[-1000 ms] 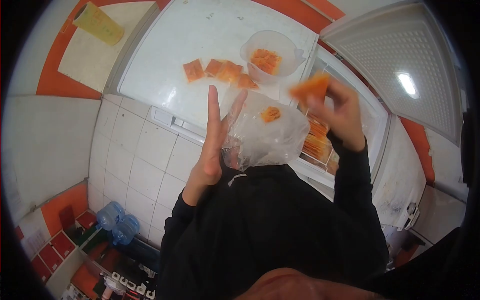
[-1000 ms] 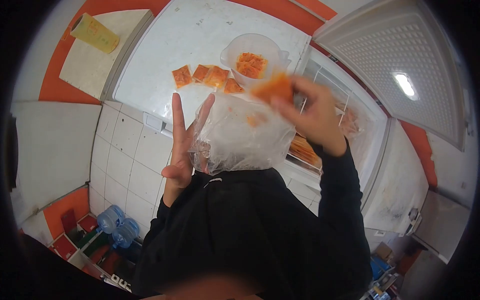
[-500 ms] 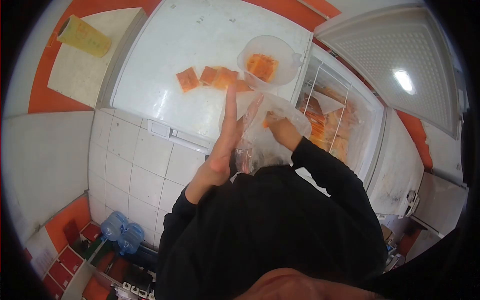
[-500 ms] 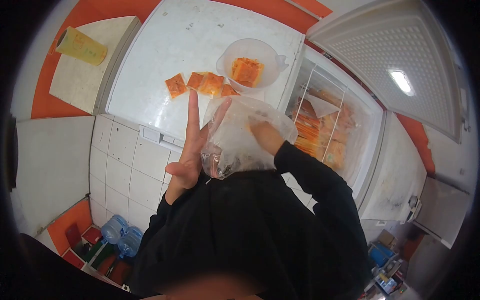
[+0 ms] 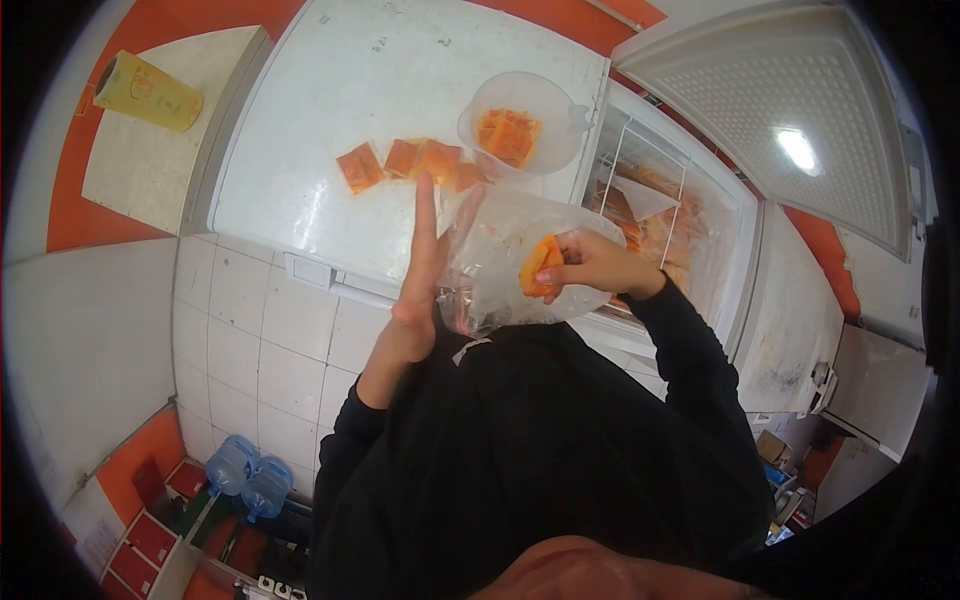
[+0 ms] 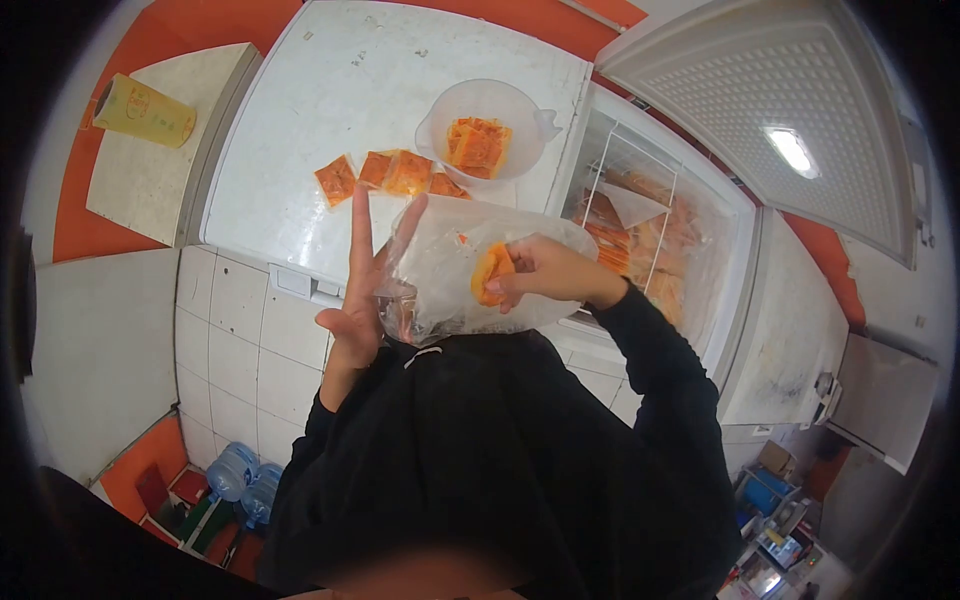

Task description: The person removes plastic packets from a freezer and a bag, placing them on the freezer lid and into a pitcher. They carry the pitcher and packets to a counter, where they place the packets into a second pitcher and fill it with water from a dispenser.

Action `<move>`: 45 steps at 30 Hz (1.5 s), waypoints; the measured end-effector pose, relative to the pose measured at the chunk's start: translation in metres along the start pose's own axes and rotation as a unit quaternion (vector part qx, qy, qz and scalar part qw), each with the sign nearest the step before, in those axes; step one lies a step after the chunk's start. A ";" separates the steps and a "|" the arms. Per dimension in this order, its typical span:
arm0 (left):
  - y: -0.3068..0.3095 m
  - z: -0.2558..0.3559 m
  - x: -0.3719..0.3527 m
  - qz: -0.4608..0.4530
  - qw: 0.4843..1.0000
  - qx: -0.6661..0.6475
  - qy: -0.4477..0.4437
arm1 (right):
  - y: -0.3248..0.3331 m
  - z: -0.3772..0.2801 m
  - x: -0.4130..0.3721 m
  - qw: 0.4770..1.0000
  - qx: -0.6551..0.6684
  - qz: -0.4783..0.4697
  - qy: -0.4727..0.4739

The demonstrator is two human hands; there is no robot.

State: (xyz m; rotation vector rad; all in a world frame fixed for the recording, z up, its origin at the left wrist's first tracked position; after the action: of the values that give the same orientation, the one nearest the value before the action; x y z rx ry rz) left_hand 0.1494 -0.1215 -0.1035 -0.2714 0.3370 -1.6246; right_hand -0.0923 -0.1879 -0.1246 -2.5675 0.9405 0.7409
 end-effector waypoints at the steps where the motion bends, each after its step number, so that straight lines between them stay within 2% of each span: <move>1: 0.001 -0.002 0.000 0.006 1.000 0.010 -0.008 | -0.002 -0.017 -0.009 1.000 0.025 -0.010 0.006; 4: -0.003 -0.001 -0.002 0.031 0.999 0.016 0.003 | 0.002 -0.064 -0.025 0.999 0.027 0.019 0.042; 7: -0.006 0.011 -0.007 0.030 0.999 0.028 0.031 | 0.016 -0.083 -0.025 0.988 0.048 0.101 0.103; 9: -0.010 0.012 -0.010 0.041 0.998 0.026 0.035 | 0.033 -0.089 -0.009 0.962 -0.034 0.222 0.154; 10: -0.011 0.011 -0.012 0.045 0.998 0.026 0.035 | 0.040 -0.089 -0.001 0.940 -0.074 0.282 0.178; 11: -0.011 0.010 -0.014 0.049 0.998 0.026 0.035 | 0.044 -0.088 0.005 0.901 -0.190 0.331 0.205; 13: -0.010 0.009 -0.018 0.048 0.998 0.030 0.035 | 0.049 -0.082 0.014 0.775 -0.410 0.413 0.248; 16: -0.012 0.012 -0.022 0.059 0.997 0.026 0.033 | 0.054 -0.070 0.010 0.755 -0.455 0.372 0.291; 19: -0.008 0.014 -0.025 0.055 0.997 0.032 0.038 | 0.046 -0.056 -0.012 0.878 -0.373 0.214 0.211; 22: -0.003 0.011 -0.026 0.049 0.997 0.048 0.039 | 0.028 -0.023 -0.029 0.878 -0.410 0.169 0.181; 25: -0.007 0.007 -0.023 0.059 0.996 0.067 0.020 | 0.018 0.018 -0.039 0.902 -0.395 0.129 0.116; 28: -0.005 0.002 -0.021 -0.008 0.996 0.084 0.023 | -0.004 0.044 -0.049 0.880 -0.418 0.188 0.128; 31: -0.025 -0.005 -0.019 -0.014 0.996 0.085 -0.001 | -0.019 0.095 -0.036 0.905 -0.339 0.210 0.151; 33: -0.038 -0.011 -0.017 -0.040 0.995 0.091 -0.016 | -0.023 0.125 -0.031 0.919 -0.222 0.232 0.229; 36: -0.055 -0.016 -0.014 -0.044 0.995 0.095 -0.001 | -0.022 0.126 -0.048 0.972 -0.136 0.137 0.132; 39: -0.058 -0.016 -0.011 -0.051 0.990 0.130 0.009 | -0.012 0.133 -0.072 0.954 -0.161 0.233 0.099; 41: -0.078 -0.018 -0.013 -0.020 0.993 0.119 -0.003 | -0.001 0.158 -0.077 0.922 -0.159 0.324 0.141; 42: -0.082 -0.019 -0.013 -0.028 0.991 0.132 0.000 | 0.002 0.162 -0.082 0.903 -0.158 0.366 0.161; 45: -0.095 -0.020 -0.017 -0.029 0.988 0.153 -0.005 | 0.008 0.167 -0.101 0.811 -0.282 0.483 0.171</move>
State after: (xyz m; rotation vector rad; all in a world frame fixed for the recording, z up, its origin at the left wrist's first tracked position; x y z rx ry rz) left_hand 0.0551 -0.0971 -0.0862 -0.0560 0.0701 -1.7049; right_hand -0.2234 -0.0681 -0.2054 -2.5995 2.5835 0.8836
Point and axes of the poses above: each hand's wrist, its own x-axis towards the middle knuckle, its own y-axis out of the back of the hand, z = x × y, the point moved 1 cm from there along x, towards the middle knuckle, and after that the axes turned 7 degrees about z, right-handed, at the moved point
